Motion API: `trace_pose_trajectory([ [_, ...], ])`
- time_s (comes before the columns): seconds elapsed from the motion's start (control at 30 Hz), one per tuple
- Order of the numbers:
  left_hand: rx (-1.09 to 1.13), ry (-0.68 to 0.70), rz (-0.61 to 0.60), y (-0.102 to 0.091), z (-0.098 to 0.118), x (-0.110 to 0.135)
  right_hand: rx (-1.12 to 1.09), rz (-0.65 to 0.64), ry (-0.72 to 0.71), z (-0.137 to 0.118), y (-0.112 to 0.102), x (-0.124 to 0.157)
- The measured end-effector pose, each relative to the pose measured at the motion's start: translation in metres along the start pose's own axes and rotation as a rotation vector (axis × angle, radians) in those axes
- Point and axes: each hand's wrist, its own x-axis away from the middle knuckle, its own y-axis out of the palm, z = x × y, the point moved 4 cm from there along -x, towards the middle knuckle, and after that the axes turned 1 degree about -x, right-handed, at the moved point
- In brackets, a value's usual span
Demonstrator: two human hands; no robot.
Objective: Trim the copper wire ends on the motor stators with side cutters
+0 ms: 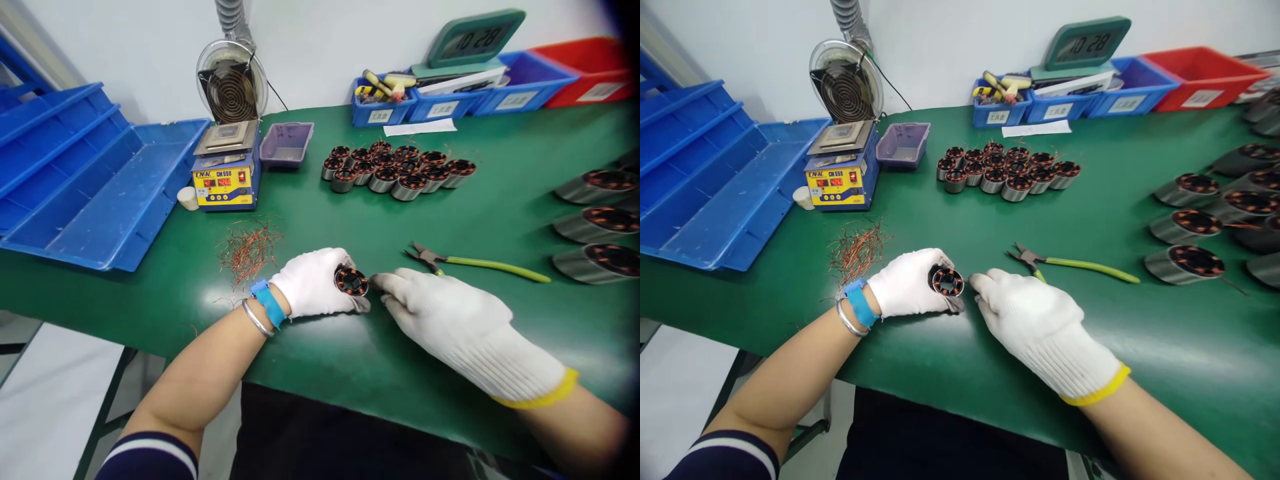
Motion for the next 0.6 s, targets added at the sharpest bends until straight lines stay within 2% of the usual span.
trace_pose_trajectory([
  [0.1, 0.007, -0.016, -0.019, 0.0, -0.001, 0.0, -0.185, 0.063, 0.146, 0.007, -0.01, 0.005],
  [0.17, -0.01, -0.01, -0.015, -0.001, -0.002, 0.0, -0.371, 0.034, 0.217, 0.007, -0.011, 0.007],
  [0.3, -0.038, 0.041, -0.008, -0.002, -0.004, 0.001, -0.49, -0.015, 0.147, -0.006, 0.001, 0.002],
  [0.37, -0.041, 0.033, -0.012, -0.003, -0.005, 0.001, -0.509, -0.01, 0.102, -0.008, 0.007, -0.003],
  [0.43, -0.047, 0.016, -0.015, -0.005, -0.005, 0.0, -0.531, -0.065, 0.099, -0.007, 0.012, -0.006],
  [0.6, -0.05, -0.003, -0.011, -0.007, -0.003, 0.0, -0.56, -0.127, 0.09, 0.0, 0.011, -0.008],
])
